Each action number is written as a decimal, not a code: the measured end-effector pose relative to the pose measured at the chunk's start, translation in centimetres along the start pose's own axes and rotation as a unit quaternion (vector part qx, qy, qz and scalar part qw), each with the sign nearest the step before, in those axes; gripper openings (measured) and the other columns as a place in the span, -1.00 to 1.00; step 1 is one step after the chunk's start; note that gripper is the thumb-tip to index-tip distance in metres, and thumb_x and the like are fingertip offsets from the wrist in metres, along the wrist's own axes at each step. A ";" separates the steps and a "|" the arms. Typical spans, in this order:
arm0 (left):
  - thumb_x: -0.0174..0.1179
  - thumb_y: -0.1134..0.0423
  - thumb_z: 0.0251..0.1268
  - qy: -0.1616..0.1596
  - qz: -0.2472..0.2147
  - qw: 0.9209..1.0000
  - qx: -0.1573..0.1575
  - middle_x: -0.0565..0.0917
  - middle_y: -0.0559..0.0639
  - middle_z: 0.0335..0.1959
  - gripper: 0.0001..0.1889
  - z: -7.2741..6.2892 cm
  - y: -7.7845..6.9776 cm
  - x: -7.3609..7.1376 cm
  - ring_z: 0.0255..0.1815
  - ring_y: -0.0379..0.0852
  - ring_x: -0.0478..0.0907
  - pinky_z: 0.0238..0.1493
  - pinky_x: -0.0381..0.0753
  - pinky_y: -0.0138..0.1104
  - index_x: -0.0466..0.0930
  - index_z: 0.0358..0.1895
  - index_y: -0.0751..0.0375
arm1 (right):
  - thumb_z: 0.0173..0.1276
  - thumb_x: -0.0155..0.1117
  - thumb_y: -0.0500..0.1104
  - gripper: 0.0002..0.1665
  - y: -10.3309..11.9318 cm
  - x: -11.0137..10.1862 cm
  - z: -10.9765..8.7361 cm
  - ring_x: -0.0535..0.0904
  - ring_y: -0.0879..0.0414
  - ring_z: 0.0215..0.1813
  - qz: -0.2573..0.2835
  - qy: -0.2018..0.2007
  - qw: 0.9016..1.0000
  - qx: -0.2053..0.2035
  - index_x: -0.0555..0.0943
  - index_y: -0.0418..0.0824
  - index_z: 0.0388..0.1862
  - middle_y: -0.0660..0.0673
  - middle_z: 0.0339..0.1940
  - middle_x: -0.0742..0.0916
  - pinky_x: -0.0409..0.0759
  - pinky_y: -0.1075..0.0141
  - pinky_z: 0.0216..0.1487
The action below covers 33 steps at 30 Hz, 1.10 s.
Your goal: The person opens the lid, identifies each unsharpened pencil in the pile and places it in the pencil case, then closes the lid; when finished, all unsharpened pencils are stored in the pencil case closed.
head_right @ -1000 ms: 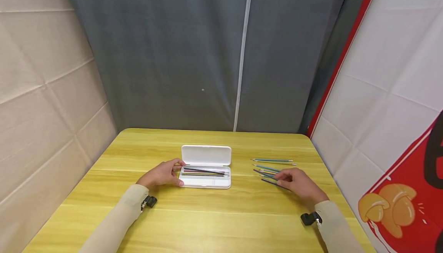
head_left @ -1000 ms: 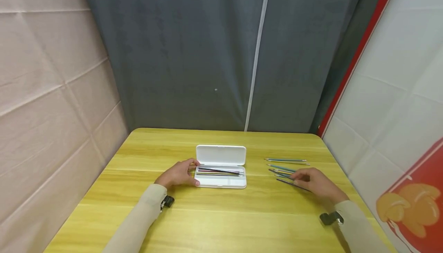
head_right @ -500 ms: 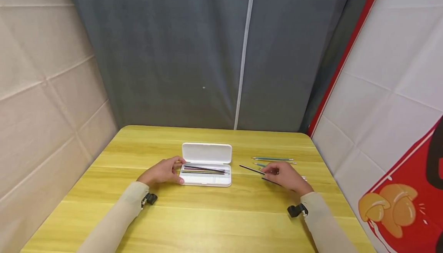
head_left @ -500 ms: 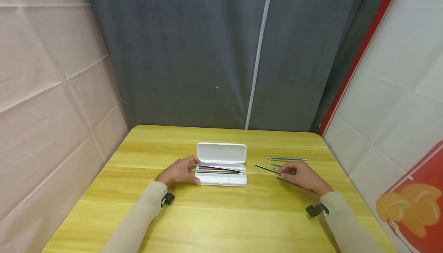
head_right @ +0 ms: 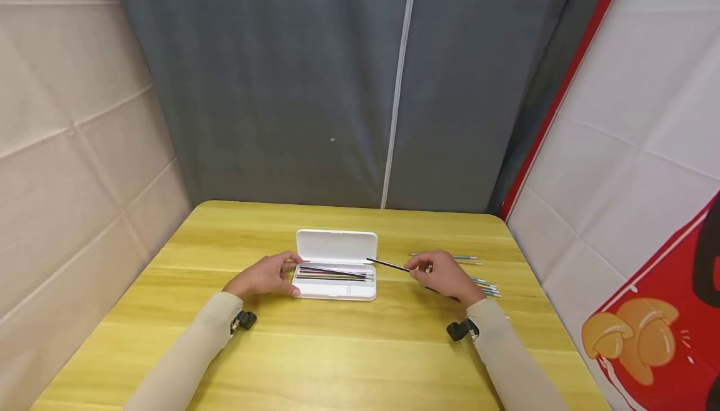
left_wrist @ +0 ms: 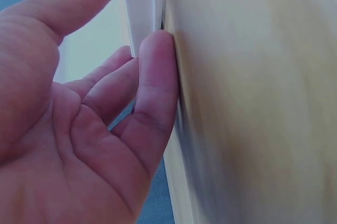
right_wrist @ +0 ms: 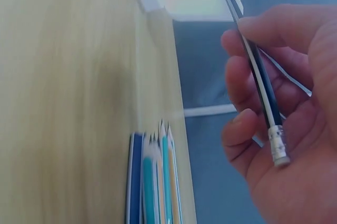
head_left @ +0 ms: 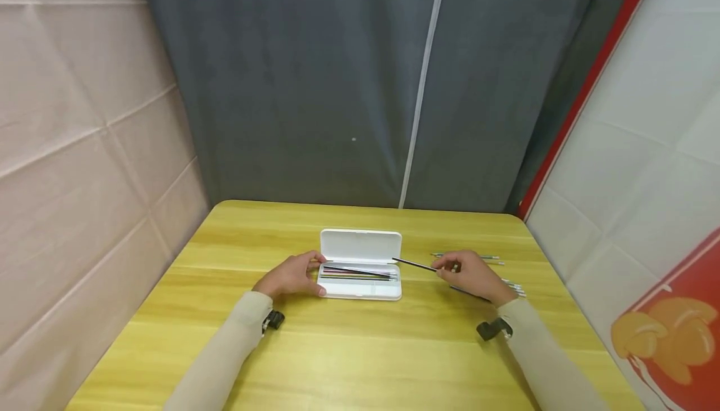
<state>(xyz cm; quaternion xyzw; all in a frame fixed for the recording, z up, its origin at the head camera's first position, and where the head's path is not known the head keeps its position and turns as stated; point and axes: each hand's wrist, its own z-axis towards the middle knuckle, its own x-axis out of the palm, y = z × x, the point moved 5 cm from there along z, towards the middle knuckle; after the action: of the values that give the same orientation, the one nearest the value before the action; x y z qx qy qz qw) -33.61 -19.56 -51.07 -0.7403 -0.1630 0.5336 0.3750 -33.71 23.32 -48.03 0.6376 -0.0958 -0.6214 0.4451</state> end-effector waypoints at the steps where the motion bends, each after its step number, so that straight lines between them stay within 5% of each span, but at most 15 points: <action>1: 0.70 0.00 -0.01 0.000 -0.001 1.000 -0.001 0.53 0.17 0.51 -0.23 0.0 0.0 0.0 0.53 0.15 0.47 0.42 0.47 0.05 0.52 0.30 -0.05 | 0.49 0.43 -0.11 -0.85 0.2 0.1 0.2 0.59 0.21 -0.25 -0.001 -0.001 1.000 0.000 0.83 0.12 -0.06 0.06 -0.07 0.82 0.58 0.30 -0.26; 15: 0.71 0.02 -0.02 0.003 -0.009 1.000 -0.005 0.53 0.16 0.51 -0.23 0.1 -0.3 0.3 0.55 0.19 0.44 0.47 0.42 0.13 0.52 0.30 -0.04 | 0.47 0.45 -0.13 -0.88 2.0 2.2 2.5 0.60 0.25 -0.22 0.008 -0.009 0.999 -0.032 0.85 0.07 -0.10 0.08 -0.14 0.83 0.56 0.34 -0.22; 33: 0.70 0.02 0.00 0.005 -0.013 1.000 -0.014 0.51 0.15 0.53 -0.24 -0.3 0.0 0.2 0.48 0.16 0.51 0.41 0.49 0.07 0.52 0.29 -0.08 | 0.49 0.43 -0.15 -0.86 4.9 6.8 5.1 0.64 0.28 -0.23 0.029 0.040 0.997 -0.061 0.84 -0.04 -0.06 0.07 -0.19 0.85 0.62 0.36 -0.17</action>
<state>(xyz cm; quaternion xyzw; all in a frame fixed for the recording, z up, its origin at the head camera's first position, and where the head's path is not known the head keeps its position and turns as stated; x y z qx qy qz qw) -33.30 -19.55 -51.18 -0.7459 -0.1782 0.5222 0.3730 -34.67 13.63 -48.61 0.6307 -0.0588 -0.5867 0.5045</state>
